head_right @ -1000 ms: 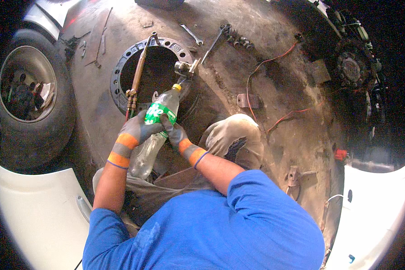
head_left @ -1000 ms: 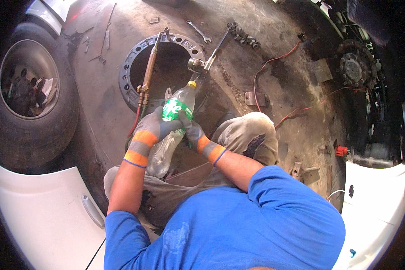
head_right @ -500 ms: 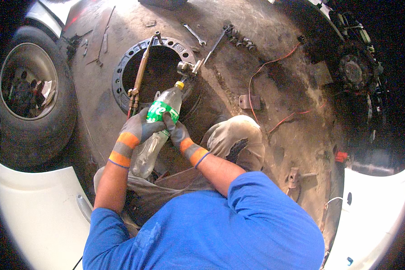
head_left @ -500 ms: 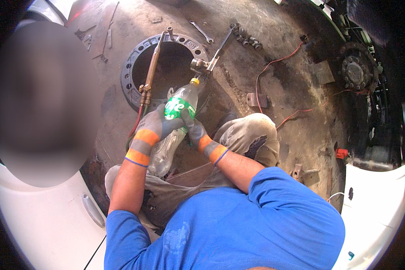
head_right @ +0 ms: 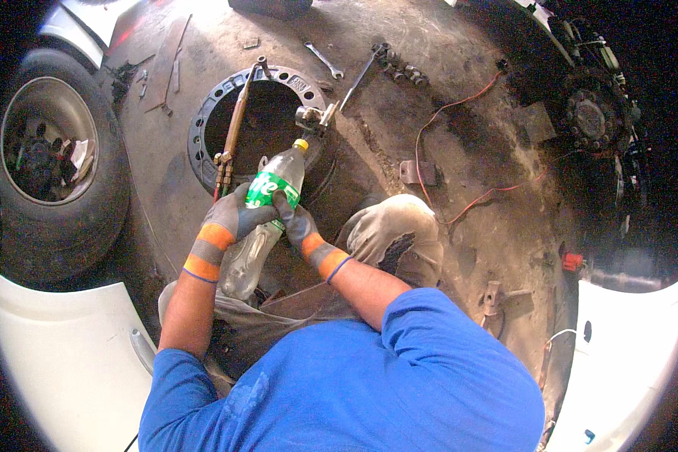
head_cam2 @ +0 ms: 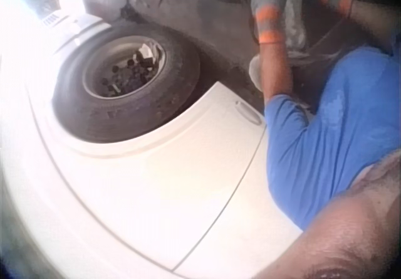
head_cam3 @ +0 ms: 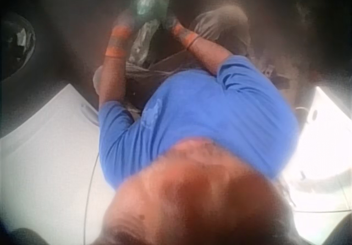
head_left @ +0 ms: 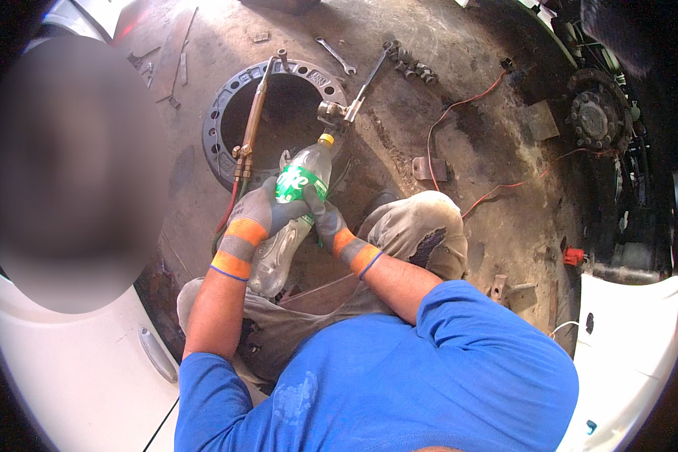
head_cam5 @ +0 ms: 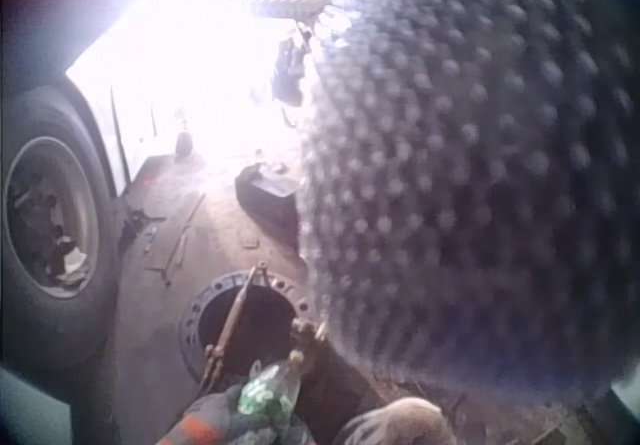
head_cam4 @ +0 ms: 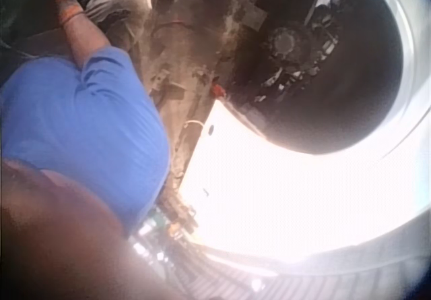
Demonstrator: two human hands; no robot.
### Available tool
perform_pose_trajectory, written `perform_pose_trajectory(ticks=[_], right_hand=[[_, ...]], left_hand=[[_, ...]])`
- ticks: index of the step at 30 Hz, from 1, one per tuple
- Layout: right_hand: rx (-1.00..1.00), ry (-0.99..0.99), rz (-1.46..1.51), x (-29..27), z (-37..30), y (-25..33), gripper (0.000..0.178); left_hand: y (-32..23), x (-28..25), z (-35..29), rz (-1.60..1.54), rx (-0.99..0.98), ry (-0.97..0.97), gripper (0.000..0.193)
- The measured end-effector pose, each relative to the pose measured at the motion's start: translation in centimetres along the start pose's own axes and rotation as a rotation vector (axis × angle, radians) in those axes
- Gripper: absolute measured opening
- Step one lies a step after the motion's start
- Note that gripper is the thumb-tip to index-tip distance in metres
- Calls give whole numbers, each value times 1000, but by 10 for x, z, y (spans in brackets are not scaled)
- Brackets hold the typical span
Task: The person sits on the floor and uses pliers to hold a metal part while applying a welding torch to it. They repeatedly heat the part, cool it with water from a plastic bottle, and inspect it before continuing the welding process.
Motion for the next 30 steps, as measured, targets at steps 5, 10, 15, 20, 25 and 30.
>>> perform_pose_trajectory(ticks=[5,10,15,20,25,30], right_hand=[[-68,-20,-48,3,-2,10,73],[-187,31,-206,-15,4,23,55],[-507,16,-735,-31,-44,114,77],[-874,-452,-729,-89,-111,213,77],[-946,-798,-898,-163,-139,247,64],[-781,-773,-696,-226,-197,226,47]], left_hand=[[1,-4,-8,-17,18,-28,88],[11,6,-12,-75,189,-131,88],[7,10,-41,-280,627,-232,84],[-26,33,-29,-284,786,-365,86],[-119,67,-4,-164,1110,-287,98],[-200,105,-29,14,1051,-210,84]])
Point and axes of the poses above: each hand's wrist, its own z-axis towards the middle knuckle, its own x-axis out of the palm, y = z × x, the point moved 1 cm from there along z, towards the middle knuckle, and after that the axes turned 15 degrees about -z, right-handed, at the moved point
